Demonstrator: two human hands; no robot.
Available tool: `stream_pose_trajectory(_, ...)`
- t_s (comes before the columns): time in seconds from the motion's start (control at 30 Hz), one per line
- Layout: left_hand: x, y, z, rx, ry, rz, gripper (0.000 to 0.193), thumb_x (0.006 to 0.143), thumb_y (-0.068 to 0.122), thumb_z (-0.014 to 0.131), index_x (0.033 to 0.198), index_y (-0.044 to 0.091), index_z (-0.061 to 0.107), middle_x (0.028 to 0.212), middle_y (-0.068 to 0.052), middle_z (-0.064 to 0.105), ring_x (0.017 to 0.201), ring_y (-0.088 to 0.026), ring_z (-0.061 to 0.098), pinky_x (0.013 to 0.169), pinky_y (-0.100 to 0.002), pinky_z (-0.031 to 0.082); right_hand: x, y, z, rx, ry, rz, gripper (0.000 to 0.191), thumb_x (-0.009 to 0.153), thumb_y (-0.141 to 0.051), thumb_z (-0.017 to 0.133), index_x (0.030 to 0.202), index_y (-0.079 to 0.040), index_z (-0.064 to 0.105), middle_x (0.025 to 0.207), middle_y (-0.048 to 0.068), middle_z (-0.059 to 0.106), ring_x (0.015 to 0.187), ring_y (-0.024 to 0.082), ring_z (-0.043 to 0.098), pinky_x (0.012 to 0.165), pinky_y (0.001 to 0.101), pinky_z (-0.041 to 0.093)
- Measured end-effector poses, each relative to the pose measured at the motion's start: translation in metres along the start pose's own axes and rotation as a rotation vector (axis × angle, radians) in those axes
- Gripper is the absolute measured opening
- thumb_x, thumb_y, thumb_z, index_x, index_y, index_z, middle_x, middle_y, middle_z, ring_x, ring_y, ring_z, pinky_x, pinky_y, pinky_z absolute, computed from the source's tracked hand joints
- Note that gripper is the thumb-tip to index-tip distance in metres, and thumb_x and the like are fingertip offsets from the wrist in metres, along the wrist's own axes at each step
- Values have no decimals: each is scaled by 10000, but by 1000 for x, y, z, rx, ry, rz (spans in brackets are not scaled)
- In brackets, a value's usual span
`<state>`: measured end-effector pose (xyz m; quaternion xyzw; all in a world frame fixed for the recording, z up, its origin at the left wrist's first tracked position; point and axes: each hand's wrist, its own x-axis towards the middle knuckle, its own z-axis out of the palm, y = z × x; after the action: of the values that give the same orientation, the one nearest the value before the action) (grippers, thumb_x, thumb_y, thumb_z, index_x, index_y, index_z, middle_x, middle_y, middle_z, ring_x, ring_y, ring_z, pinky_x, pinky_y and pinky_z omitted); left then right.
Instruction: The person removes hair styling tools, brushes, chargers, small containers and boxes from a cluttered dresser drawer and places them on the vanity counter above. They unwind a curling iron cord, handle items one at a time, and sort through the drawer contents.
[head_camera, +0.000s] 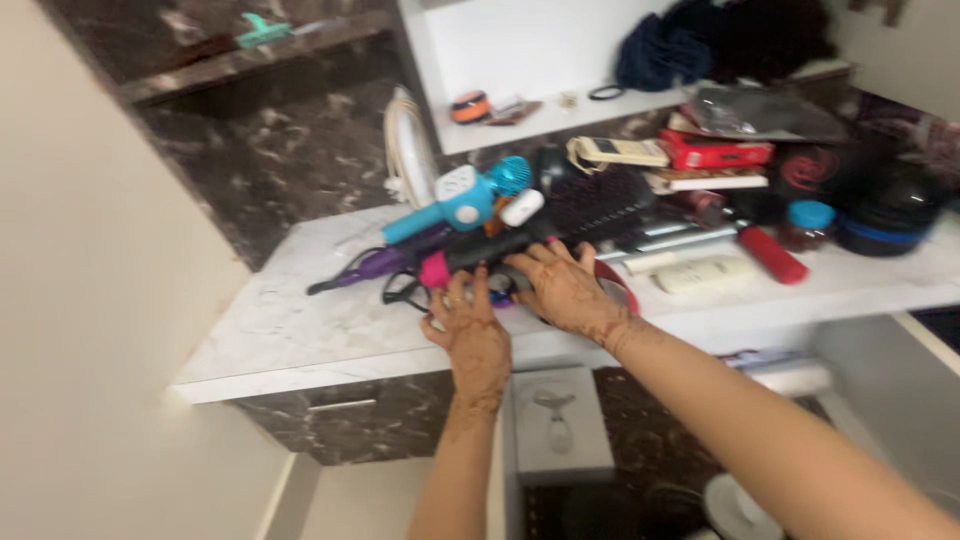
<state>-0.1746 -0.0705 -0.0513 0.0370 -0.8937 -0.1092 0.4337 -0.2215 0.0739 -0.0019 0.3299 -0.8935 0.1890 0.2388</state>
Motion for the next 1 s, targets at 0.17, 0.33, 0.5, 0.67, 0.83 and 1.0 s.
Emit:
stream_pose_trajectory(0.17, -21, 44, -36, -218, 24, 208, 560, 836, 48, 623, 1386, 141, 585, 1383, -99, 527, 1300, -358, 449, 1061, -573, 320, -41, 34, -52, 197, -100, -51, 220, 883, -204, 684, 1080, -129, 747, 1097, 60, 715, 1102, 271, 642, 918, 492, 462)
stream_pose_trajectory(0.33, -47, 91, -43, -441, -128, 707, 429, 838, 122, 668, 1260, 65, 621, 1238, -113, 607, 1145, -328, 551, 955, -483, 436, -121, 93, -97, 336, -255, -49, 167, 883, -120, 658, 1010, -60, 749, 938, 124, 778, 899, 320, 746, 810, 408, 577)
stream_pose_trajectory(0.5, -81, 129, 16, -338, -565, 917, 184, 885, 155, 652, 1049, 74, 663, 1071, -96, 688, 1074, -294, 631, 897, -471, 500, -199, 165, -99, 214, -458, 136, 150, 844, -166, 695, 964, -106, 763, 914, 87, 797, 924, 283, 763, 848, 403, 578)
stream_pose_trajectory(0.67, -117, 161, 104, -181, -1031, 655, 182, 860, 201, 657, 1005, 117, 729, 1055, -124, 736, 1006, -342, 720, 858, -479, 587, -242, 232, -76, -83, -626, 302, 213, 847, -206, 686, 1040, -152, 757, 981, 108, 770, 988, 307, 738, 913, 424, 568)
stream_pose_trajectory(0.83, -144, 192, 178, -190, -1174, 435, 296, 817, 339, 766, 1036, 143, 735, 1135, -173, 665, 1052, -382, 663, 845, -501, 579, -261, 280, -45, -259, -762, 443, 336, 834, -267, 733, 1165, -209, 718, 1202, 137, 691, 1189, 339, 626, 1023, 457, 499)
stream_pose_trajectory(1.0, -162, 204, 239, -54, -1286, 303, 286, 843, 270, 736, 1101, 149, 767, 1223, -143, 714, 1137, -356, 692, 929, -472, 594, -284, 325, -9, -264, -824, 411, 451, 863, -220, 681, 1303, -142, 629, 1312, 157, 653, 1219, 342, 637, 1047, 448, 504)
